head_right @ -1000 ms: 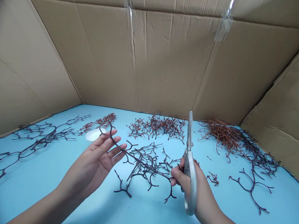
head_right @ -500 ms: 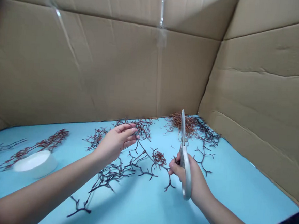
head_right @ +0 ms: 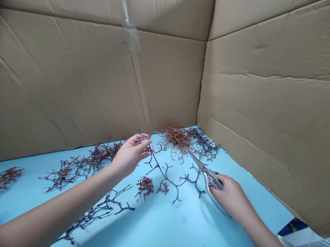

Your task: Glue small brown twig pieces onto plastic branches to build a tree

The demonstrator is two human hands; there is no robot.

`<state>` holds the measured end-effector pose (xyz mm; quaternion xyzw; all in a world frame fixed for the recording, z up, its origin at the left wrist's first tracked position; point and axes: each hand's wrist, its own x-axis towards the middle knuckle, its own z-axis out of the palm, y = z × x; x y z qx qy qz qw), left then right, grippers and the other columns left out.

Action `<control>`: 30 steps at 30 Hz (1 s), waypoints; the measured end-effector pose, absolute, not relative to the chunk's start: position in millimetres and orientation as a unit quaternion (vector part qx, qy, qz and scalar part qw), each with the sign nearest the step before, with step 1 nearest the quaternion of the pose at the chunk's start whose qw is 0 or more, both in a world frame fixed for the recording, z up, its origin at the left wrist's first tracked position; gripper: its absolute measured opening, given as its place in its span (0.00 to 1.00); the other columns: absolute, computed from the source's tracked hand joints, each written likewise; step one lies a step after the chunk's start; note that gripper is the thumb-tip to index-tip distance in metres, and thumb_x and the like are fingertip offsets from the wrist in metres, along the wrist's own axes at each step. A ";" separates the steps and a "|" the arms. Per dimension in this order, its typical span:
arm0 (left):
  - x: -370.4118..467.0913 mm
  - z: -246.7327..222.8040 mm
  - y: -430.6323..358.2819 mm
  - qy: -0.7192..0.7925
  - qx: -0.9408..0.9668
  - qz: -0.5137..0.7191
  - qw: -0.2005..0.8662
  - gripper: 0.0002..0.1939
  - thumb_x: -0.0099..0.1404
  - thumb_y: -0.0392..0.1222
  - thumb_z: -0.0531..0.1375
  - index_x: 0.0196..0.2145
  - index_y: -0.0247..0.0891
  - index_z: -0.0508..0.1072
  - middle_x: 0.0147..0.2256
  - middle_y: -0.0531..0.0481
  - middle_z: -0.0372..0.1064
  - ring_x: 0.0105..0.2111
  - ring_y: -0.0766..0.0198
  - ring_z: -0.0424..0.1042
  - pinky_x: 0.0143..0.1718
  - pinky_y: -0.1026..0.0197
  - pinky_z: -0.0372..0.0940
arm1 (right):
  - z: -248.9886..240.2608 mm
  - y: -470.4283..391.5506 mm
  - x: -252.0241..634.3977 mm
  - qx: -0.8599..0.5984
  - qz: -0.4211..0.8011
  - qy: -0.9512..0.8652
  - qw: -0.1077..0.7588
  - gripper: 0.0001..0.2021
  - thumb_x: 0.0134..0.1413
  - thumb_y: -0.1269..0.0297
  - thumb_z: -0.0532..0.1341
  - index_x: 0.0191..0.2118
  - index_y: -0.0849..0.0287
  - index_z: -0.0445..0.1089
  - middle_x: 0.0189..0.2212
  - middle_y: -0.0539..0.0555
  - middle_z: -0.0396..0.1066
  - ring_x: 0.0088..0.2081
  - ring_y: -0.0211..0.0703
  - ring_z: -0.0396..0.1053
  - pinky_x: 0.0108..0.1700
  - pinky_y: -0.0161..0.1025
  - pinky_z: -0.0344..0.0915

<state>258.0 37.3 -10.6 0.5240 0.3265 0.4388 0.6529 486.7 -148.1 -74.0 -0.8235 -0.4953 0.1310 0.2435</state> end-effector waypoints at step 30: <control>450.0 -37.0 54.4 0.311 0.519 0.353 0.713 0.16 0.62 0.42 0.54 0.47 0.35 0.64 0.45 0.44 0.63 0.40 0.59 0.67 0.39 0.52 0.65 | -57.9 -83.3 518.7 -0.750 0.210 -0.462 0.424 0.14 0.53 0.60 0.54 0.40 0.64 0.68 0.23 0.51 0.68 0.27 0.41 0.67 0.29 0.37 0.62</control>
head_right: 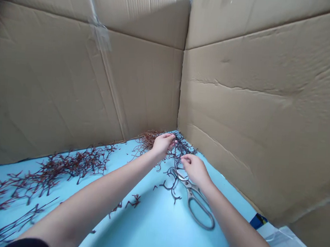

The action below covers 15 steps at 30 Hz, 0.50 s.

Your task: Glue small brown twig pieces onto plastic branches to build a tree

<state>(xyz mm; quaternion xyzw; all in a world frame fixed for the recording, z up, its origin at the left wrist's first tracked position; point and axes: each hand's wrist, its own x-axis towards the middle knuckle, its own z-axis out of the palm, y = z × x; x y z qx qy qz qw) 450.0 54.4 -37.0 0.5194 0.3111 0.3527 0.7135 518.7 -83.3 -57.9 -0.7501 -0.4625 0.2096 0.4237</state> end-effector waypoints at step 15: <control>489.9 -33.8 93.1 0.331 0.661 0.375 0.559 0.16 0.62 0.42 0.54 0.47 0.35 0.63 0.46 0.44 0.62 0.41 0.59 0.67 0.40 0.51 0.64 | -54.1 38.6 598.4 -0.795 0.227 -0.456 0.330 0.13 0.57 0.63 0.55 0.46 0.62 0.63 0.44 0.55 0.64 0.40 0.44 0.66 0.40 0.45 0.66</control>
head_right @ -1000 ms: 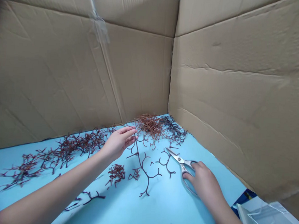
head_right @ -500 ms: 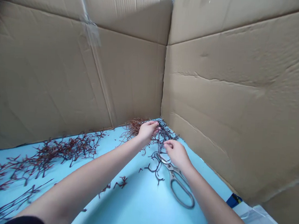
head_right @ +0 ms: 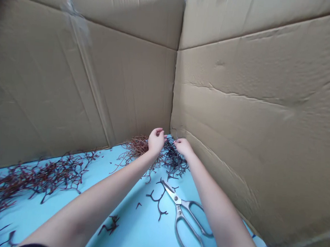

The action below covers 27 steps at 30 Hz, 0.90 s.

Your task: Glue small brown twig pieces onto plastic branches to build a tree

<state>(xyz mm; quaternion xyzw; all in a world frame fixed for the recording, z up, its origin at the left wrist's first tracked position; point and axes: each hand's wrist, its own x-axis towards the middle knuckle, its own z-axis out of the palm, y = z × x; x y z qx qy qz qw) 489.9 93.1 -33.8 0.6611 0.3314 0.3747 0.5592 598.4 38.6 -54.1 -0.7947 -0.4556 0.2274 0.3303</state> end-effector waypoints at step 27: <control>401.0 -74.6 12.8 0.289 0.893 -0.003 0.346 0.08 0.61 0.42 0.56 0.35 0.36 0.70 0.35 0.49 0.68 0.33 0.64 0.68 0.35 0.58 0.64 | -84.2 -88.4 543.5 -0.801 0.132 -0.548 0.203 0.06 0.39 0.69 0.60 0.29 0.58 0.69 0.21 0.47 0.67 0.23 0.36 0.62 0.23 0.30 0.47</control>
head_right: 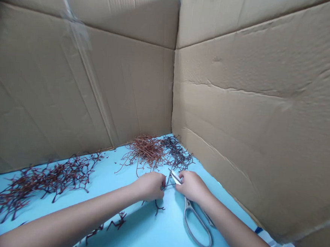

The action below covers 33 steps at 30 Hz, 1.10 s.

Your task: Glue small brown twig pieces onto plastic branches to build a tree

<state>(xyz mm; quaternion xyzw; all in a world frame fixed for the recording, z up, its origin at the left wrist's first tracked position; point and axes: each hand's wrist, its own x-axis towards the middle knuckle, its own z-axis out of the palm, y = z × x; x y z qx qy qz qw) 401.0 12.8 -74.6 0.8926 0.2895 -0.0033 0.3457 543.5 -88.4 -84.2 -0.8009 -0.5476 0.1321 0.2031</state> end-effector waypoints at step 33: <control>489.8 -63.1 60.7 0.349 0.875 0.112 0.316 0.15 0.63 0.42 0.54 0.46 0.35 0.64 0.45 0.45 0.64 0.40 0.60 0.67 0.39 0.52 0.65 | -56.1 9.0 599.9 -0.824 -0.110 -0.456 0.318 0.15 0.59 0.66 0.48 0.50 0.63 0.57 0.43 0.59 0.66 0.41 0.42 0.65 0.42 0.41 0.62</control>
